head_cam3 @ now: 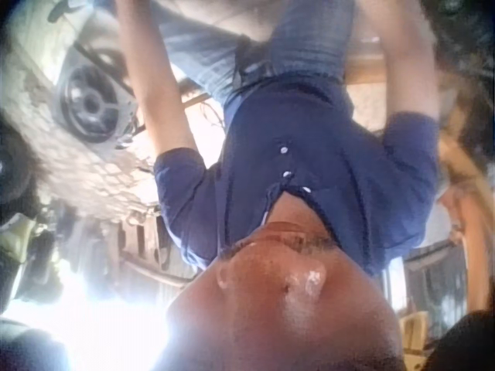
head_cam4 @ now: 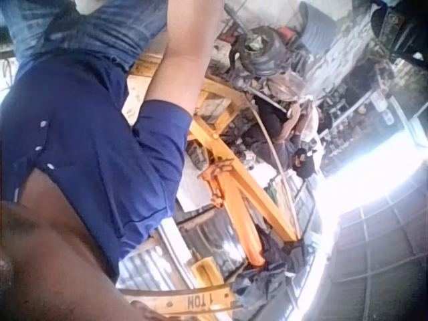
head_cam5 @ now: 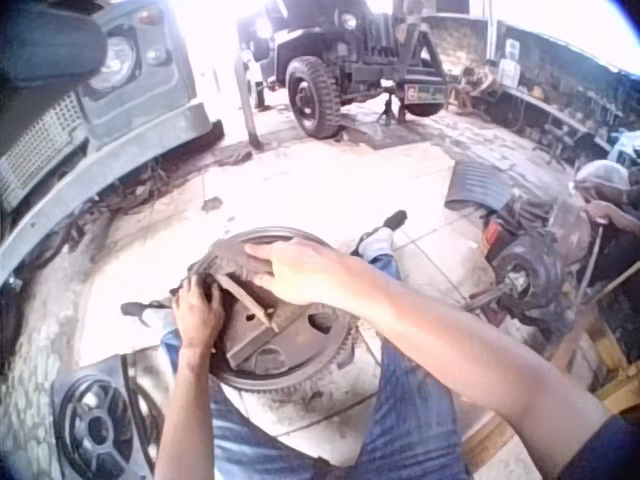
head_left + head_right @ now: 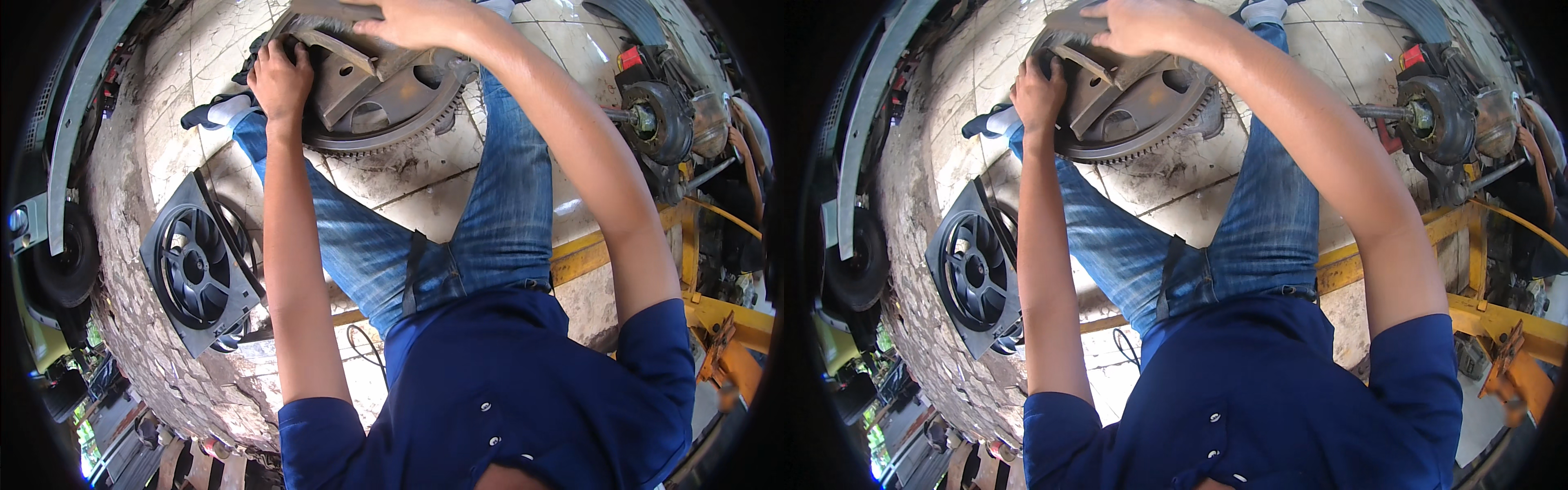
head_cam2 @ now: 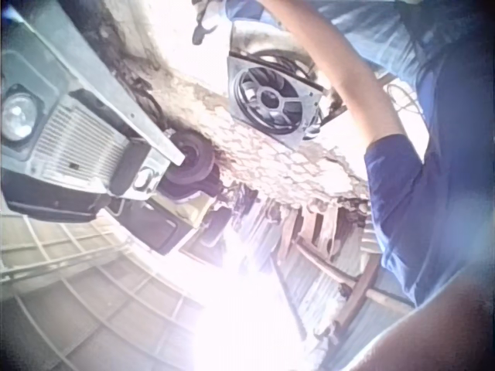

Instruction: The person sits on the floor and scrubs a large circular metal part with a wire brush, repeatedly rubbing its surface and edges. The person holds the part steady with one hand while brushing with the other, occasionally repositioning the part to access different areas.

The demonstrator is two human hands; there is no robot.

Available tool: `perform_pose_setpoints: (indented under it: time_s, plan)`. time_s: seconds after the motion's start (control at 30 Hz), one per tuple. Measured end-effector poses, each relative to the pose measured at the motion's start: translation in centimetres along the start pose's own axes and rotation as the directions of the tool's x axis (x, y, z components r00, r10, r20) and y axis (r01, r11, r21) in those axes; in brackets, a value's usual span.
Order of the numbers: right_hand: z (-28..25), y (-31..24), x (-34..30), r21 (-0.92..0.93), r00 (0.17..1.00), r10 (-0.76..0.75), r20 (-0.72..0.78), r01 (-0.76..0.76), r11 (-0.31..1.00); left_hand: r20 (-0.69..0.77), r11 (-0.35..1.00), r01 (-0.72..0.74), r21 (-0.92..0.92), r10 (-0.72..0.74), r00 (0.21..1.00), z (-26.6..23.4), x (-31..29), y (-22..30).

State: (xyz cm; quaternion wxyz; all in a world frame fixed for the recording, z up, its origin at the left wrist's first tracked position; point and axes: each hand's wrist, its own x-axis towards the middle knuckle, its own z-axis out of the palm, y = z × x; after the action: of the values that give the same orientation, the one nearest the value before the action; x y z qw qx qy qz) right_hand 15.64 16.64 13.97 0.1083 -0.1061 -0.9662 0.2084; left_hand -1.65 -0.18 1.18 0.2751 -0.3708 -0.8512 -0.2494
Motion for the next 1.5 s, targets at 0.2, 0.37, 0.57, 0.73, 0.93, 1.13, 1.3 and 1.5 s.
perform_pose_setpoints:
  time_s: [0.2, 0.37, 0.57, 0.73, 0.93, 1.13, 1.3, 1.5]
  plan:
    - [-1.2, -3.5, -1.1, -0.044, 0.994, 0.086, 0.072, -0.083, 0.996, 0.052, 0.999, 0.038, -0.011, -0.037, 0.998, 0.3, -0.2, -1.0]
    - [-0.4, -1.2, 0.8, -0.168, 0.985, 0.136, 0.107, -0.117, 0.979, 0.003, 0.999, -0.033, 0.006, 0.033, 0.999, 0.6, -0.1, -0.8]
    - [1.7, -3.4, 0.2, -0.033, 0.999, -0.04, 0.013, 0.04, 0.999, 0.036, 0.999, -0.012, 0.036, 0.011, 0.999, 1.2, -0.5, -2.8]
    - [3.5, 2.5, 6.3, -0.737, 0.925, -0.199, 0.324, 0.379, 0.559, 0.069, 1.0, -0.026, -0.001, 0.026, 0.997, 2.9, 0.7, -3.5]
    - [3.3, -0.8, 6.2, -0.423, 0.916, -0.259, 0.305, 0.374, 0.825, 0.048, 0.993, 0.07, -0.094, -0.066, 0.997, 2.3, -0.2, -4.4]
    - [3.7, 4.5, 6.8, -0.767, 0.93, -0.204, 0.305, 0.367, 0.526, 0.11, 0.996, 0.085, -0.021, -0.083, 0.99, 2.7, 0.9, -3.6]
    - [1.8, -2.2, 1.5, -0.162, 0.994, -0.1, 0.05, 0.107, 0.981, 0.115, 0.984, 0.153, -0.086, -0.143, 0.983, 1.7, 0.2, -4.1]
    - [1.8, 2.9, 1.1, -0.29, 0.998, -0.062, -0.014, 0.056, 0.956, 0.062, 0.974, 0.104, -0.203, -0.093, 0.994, 0.1, 0.1, -0.7]
